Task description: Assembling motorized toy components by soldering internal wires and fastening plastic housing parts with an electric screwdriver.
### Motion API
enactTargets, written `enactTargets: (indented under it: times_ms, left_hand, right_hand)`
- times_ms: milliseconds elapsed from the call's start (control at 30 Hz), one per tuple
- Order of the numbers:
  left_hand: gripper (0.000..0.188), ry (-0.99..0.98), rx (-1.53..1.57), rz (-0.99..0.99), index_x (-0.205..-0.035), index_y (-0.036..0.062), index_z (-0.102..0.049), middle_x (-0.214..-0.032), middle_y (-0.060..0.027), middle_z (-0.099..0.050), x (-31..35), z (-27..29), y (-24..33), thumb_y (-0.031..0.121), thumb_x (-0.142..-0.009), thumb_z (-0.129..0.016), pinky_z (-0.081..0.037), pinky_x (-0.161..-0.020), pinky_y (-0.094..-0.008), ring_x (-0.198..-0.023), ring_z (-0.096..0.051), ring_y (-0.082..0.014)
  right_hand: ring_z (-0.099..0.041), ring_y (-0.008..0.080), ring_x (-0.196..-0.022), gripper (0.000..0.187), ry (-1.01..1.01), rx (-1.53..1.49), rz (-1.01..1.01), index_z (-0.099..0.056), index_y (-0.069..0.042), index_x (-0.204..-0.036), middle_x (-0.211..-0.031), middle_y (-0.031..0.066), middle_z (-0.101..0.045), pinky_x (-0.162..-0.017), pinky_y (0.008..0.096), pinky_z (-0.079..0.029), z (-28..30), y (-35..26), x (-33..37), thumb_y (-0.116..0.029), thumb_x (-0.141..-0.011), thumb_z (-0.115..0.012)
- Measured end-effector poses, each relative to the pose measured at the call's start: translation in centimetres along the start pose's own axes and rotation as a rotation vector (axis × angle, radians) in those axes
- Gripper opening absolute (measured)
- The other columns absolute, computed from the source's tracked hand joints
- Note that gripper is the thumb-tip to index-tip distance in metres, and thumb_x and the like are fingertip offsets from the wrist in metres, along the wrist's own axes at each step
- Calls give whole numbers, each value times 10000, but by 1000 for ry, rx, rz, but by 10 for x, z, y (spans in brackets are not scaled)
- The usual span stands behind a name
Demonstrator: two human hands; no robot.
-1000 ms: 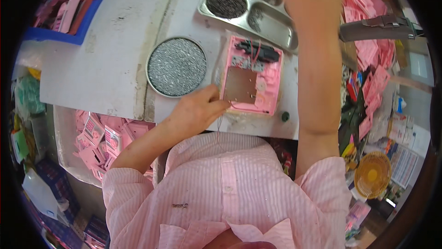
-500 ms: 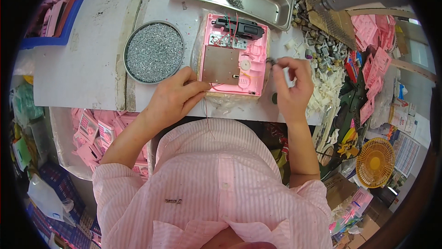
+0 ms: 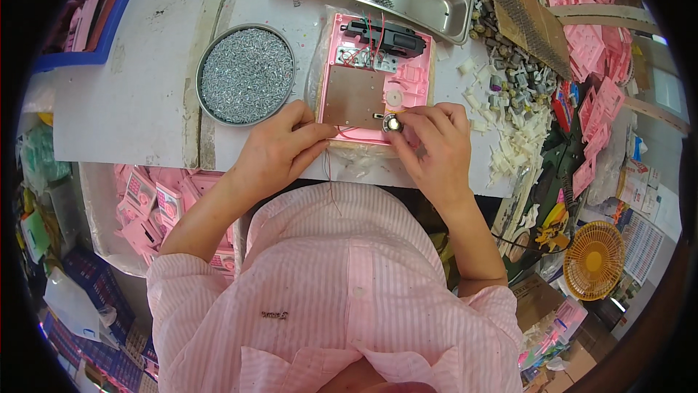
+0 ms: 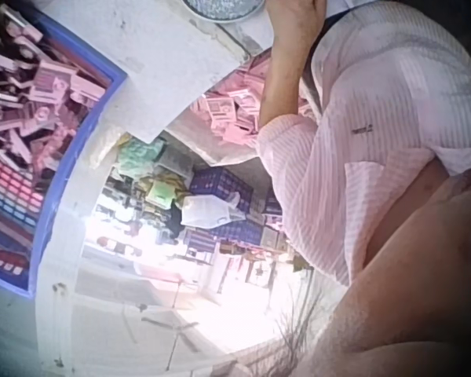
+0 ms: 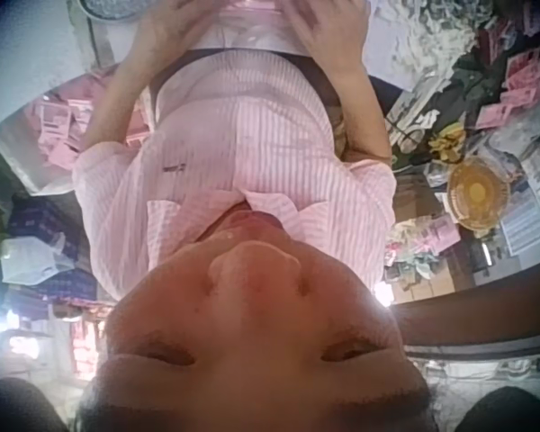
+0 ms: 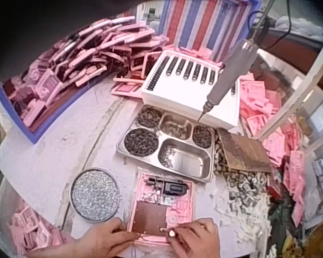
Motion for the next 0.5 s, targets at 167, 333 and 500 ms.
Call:
enactTargets:
  times_ms: [167,333,500]
  left_hand:
    - [237,8,3,1,-1065,52,-708,-850,-103,-538,0,0,1,35,-830,-730,-484,-629,-349,-728,-582,-247]
    - [232,-39,-37,2,-1077,66,-708,-827,-96,-539,-4,0,3,64,-846,-722,-486,-623,-365,-718,-592,-256]
    - [209,-178,-246,-3,-1074,99,-703,-791,-101,-572,-9,2,14,164,-875,-698,-507,-629,-403,-712,-623,-279]
  right_hand:
    - [-569,258,-944,231,6,-46,15,-725,-97,-929,-957,8,-690,-814,373,-440,-6,5,3,-132,-720,-815]
    - [-579,253,-930,219,-39,-192,-11,-726,-86,-940,-941,29,-693,-814,385,-458,5,20,-3,-106,-733,-795]
    - [-590,288,-925,189,65,97,-118,-727,-60,-955,-923,72,-680,-803,393,-478,50,93,-26,-69,-766,-731]
Point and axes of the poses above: each hand's wrist, its own x-axis away from the middle knuckle, its own z-axis out of the back of the hand, y = z × x, the point moved 7 cm from there along -x, towards the middle knuckle
